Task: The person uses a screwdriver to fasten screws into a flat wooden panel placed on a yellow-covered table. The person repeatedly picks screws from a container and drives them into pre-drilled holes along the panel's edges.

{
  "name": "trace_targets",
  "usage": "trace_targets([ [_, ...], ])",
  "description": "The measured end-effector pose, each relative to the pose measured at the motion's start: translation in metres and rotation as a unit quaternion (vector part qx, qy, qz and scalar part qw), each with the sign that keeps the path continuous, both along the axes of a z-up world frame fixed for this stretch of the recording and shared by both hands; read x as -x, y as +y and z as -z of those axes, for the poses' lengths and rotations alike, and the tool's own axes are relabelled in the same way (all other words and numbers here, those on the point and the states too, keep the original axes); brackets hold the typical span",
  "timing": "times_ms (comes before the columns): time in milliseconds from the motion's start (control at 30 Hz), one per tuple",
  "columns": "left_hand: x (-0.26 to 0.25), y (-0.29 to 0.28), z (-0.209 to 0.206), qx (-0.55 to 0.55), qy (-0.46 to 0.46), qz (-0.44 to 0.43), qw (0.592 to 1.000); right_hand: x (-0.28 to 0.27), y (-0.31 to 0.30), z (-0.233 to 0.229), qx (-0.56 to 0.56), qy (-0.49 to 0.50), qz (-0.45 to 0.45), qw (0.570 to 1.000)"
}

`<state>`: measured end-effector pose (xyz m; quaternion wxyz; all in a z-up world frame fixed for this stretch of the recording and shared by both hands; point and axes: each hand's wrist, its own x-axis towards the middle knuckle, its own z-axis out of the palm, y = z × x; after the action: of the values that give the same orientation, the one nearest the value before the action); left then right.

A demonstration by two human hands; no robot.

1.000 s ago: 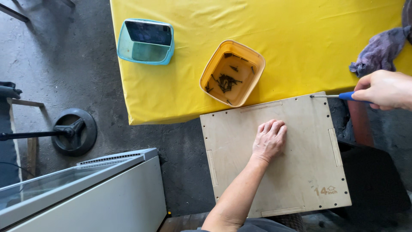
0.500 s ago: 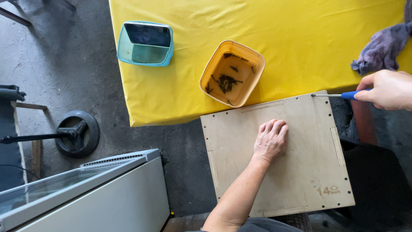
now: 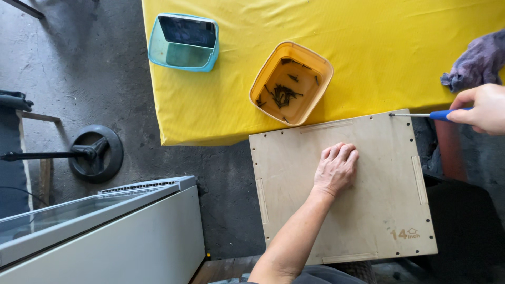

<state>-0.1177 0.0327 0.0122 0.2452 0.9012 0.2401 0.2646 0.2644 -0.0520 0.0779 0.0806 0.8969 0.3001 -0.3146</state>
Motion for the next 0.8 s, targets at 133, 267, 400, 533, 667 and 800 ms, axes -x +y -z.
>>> trace_targets([
  [133, -0.003, -0.002, 0.000, -0.007, -0.010, -0.009, 1.000, 0.009, -0.009, -0.001, 0.004, -0.027, -0.022, 0.999],
  [267, -0.003, -0.002, -0.001, -0.006, -0.009, -0.009, 1.000, 0.035, -0.002, -0.021, -0.018, -0.139, -0.207, 0.968],
  [400, -0.002, -0.003, 0.001, -0.010, 0.002, -0.003, 1.000, 0.078, 0.010, -0.075, 0.032, -0.197, -0.373, 0.906],
  [533, -0.003, -0.001, 0.003, -0.014, 0.001, -0.005, 1.000, 0.136, 0.031, -0.117, 0.102, -0.287, -0.497, 0.812],
  [667, -0.004, -0.002, 0.001, -0.008, 0.000, -0.005, 1.000, 0.134, 0.060, -0.129, 0.183, -0.234, -0.390, 0.872],
  [800, -0.004, -0.001, 0.000, -0.010, 0.011, -0.004, 1.000, 0.105, 0.074, -0.114, 0.257, -0.161, -0.300, 0.905],
])
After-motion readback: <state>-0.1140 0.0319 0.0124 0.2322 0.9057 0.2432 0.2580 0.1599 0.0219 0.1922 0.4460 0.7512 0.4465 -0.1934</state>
